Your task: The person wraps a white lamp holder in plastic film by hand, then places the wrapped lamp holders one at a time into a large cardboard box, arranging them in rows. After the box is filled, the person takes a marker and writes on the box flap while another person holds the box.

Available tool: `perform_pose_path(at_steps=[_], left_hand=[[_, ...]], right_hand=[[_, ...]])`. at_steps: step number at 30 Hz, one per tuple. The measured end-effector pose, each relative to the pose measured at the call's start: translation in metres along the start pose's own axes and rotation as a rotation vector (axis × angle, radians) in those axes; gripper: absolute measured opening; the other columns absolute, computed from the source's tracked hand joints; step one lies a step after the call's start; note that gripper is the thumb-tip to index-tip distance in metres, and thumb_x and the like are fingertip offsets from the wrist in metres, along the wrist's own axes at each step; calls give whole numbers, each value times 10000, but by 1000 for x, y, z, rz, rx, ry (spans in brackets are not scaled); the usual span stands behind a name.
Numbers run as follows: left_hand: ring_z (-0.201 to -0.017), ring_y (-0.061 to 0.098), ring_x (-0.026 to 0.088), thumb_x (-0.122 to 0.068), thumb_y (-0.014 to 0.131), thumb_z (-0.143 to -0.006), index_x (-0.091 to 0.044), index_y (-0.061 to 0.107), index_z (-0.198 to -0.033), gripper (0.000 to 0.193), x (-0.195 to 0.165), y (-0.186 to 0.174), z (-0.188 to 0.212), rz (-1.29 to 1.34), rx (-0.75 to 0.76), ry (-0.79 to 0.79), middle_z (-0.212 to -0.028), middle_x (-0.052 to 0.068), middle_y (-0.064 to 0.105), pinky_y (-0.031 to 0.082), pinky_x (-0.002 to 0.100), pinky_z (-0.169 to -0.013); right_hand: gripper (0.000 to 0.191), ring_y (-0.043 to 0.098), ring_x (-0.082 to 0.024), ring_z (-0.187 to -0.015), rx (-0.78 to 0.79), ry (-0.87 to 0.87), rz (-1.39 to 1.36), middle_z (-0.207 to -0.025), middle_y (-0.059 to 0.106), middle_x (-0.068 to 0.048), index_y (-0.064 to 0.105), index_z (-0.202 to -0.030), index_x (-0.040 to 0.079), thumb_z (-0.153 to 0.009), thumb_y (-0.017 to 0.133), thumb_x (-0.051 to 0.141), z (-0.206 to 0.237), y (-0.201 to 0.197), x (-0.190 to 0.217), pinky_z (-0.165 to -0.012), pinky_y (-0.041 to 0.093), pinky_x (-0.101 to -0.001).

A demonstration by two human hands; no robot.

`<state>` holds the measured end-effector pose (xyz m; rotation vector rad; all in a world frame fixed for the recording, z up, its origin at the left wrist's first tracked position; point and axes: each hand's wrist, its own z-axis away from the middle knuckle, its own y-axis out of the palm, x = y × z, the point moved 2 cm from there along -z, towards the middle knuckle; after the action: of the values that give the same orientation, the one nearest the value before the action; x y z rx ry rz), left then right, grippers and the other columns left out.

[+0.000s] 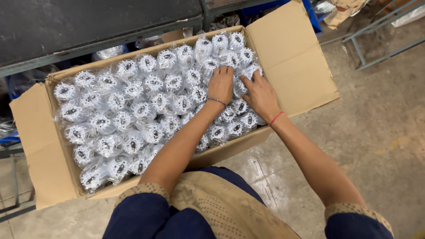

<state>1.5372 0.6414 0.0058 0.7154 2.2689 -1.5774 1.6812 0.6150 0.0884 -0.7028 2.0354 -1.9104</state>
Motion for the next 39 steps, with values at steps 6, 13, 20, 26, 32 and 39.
perform_pose_path(at_steps=[6,13,20,26,32,39], left_hand=[[-1078,592,363,-12,713,-751,-36,577,-1076,353,-8,-4,1,-53,-9,-28,-1153,149,592,556,449,-825],[-1129,567,361,-9,703,-776,-33,566,-1120,372,-6,-4,7,-6,72,-19,-1210,149,567,548,451,-883],[-1088,551,402,-110,745,-718,-4,579,-1201,521,2,-41,5,245,126,-44,-1218,199,561,510,485,-888],[-1277,521,322,-191,614,-1018,-113,601,-1316,309,11,-62,-15,235,-23,-103,-1360,101,600,427,473,-1093],[-1504,287,308,-401,496,-1040,-191,446,-1537,542,10,-20,-30,-105,92,39,-1617,50,382,182,571,-1212],[-1568,189,261,-422,491,-1035,-188,347,-1601,630,19,-2,-14,-268,127,-8,-1695,18,260,108,556,-1262]], right_hand=[[652,633,-389,-976,52,-11,-29,-1156,523,-193,591,-1381,125,-764,799,93,-2,4,-4,-796,547,-468],[639,638,-362,-939,61,73,48,-1128,539,-172,615,-1344,175,-739,808,111,-3,12,5,-794,547,-472],[647,647,-350,-985,132,86,-295,-1152,598,-182,598,-1356,108,-751,819,165,-10,-16,-13,-837,545,-434],[354,681,-282,-1094,-122,183,-518,-1205,681,-150,661,-1313,99,-999,696,258,-8,-17,-46,-977,546,-392],[570,392,-396,-1438,-96,-41,-246,-1570,422,-227,457,-1516,29,-1055,526,356,-34,30,-38,-1164,290,-536],[604,268,-363,-1531,-48,-42,-179,-1668,296,-178,418,-1561,67,-1057,441,399,-26,60,-29,-1224,173,-565]])
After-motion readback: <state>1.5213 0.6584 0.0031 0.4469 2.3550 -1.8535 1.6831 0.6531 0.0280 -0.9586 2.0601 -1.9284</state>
